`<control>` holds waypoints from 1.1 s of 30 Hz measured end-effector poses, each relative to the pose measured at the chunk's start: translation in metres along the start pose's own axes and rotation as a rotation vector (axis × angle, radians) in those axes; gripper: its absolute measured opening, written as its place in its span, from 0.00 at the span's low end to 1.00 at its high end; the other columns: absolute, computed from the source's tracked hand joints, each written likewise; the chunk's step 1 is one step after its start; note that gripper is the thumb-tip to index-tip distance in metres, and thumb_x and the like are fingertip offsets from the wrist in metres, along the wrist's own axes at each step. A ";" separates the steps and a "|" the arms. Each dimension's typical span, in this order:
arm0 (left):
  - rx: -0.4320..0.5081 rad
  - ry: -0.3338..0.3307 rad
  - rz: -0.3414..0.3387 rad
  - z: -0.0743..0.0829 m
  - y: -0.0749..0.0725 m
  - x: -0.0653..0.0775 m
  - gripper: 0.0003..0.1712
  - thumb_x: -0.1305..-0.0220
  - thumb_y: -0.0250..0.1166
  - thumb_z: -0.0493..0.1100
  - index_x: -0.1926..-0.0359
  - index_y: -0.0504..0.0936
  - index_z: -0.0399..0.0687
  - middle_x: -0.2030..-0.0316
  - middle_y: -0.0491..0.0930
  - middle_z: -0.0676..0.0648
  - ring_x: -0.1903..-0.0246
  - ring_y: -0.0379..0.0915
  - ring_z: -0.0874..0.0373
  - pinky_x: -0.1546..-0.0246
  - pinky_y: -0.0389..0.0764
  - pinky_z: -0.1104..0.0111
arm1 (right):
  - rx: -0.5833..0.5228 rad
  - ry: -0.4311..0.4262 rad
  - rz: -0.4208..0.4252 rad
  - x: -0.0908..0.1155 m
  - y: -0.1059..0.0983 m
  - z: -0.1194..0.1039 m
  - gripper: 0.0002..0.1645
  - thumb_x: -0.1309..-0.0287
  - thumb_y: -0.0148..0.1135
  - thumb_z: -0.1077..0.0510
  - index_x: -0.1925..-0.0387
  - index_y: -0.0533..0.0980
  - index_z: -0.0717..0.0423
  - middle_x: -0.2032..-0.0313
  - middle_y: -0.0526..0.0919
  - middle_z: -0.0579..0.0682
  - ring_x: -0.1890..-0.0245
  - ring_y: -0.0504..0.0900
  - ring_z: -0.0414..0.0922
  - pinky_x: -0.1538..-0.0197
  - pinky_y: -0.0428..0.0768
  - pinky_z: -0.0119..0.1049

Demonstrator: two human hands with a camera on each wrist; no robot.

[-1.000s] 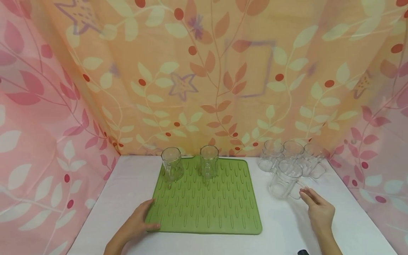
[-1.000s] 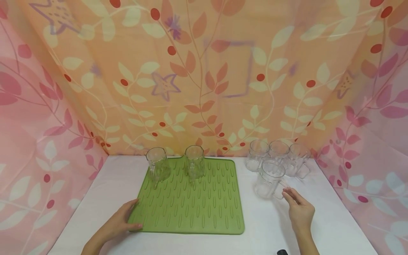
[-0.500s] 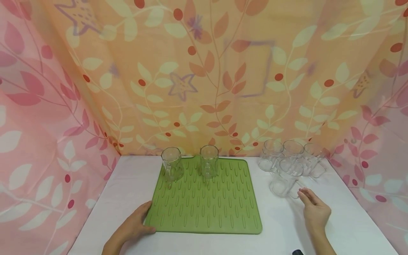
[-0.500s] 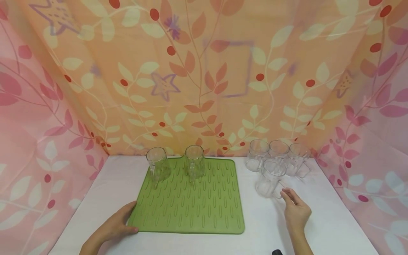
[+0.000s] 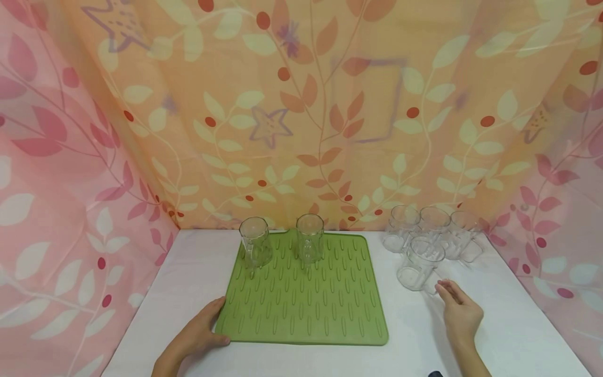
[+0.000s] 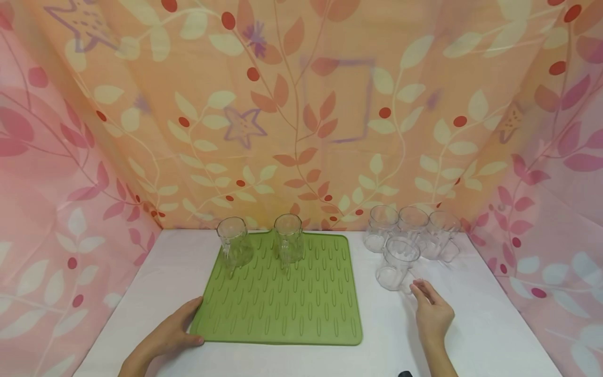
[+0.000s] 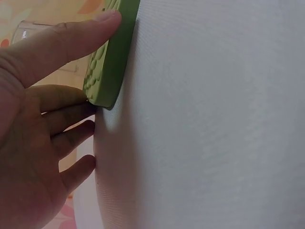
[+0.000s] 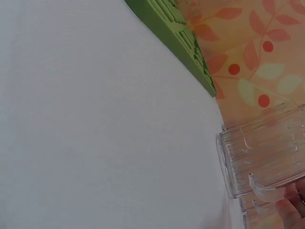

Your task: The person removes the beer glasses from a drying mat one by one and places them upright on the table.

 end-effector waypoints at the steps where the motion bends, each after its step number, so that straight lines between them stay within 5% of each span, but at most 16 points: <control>1: 0.001 -0.002 -0.002 0.000 0.000 0.000 0.60 0.71 0.78 0.46 0.35 0.58 0.31 0.36 0.58 0.34 0.36 0.50 0.37 0.37 0.52 0.45 | 0.016 -0.009 -0.005 0.001 0.001 0.000 0.19 0.59 0.67 0.75 0.60 0.77 0.74 0.74 0.83 0.34 0.74 0.81 0.30 0.66 0.78 0.19; 17: 0.025 -0.057 -0.014 -0.007 0.002 0.000 0.62 0.72 0.77 0.47 0.33 0.56 0.36 0.34 0.55 0.36 0.35 0.47 0.37 0.38 0.50 0.44 | 0.175 -0.041 -0.056 0.005 0.005 0.000 0.17 0.54 0.67 0.69 0.58 0.78 0.69 0.71 0.81 0.31 0.70 0.79 0.26 0.64 0.76 0.17; 22: 0.036 -0.065 -0.017 -0.008 0.003 0.000 0.62 0.72 0.77 0.47 0.33 0.56 0.37 0.34 0.54 0.35 0.35 0.46 0.37 0.38 0.49 0.43 | 0.207 -0.048 -0.070 0.008 0.005 -0.004 0.20 0.54 0.68 0.66 0.55 0.77 0.67 0.68 0.84 0.37 0.69 0.78 0.25 0.63 0.74 0.14; 33: 0.040 -0.077 0.000 -0.009 0.002 -0.001 0.62 0.74 0.78 0.46 0.34 0.58 0.37 0.34 0.56 0.36 0.35 0.47 0.37 0.38 0.50 0.43 | 0.122 -0.070 -0.007 0.009 -0.008 -0.024 0.20 0.54 0.68 0.66 0.56 0.78 0.67 0.66 0.83 0.32 0.67 0.79 0.27 0.67 0.74 0.13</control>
Point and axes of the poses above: each hand's wrist, its own x-axis away from the middle knuckle, its own y-axis out of the palm, z = x × y, the point moved 10 cm from there along -x, towards the middle knuckle
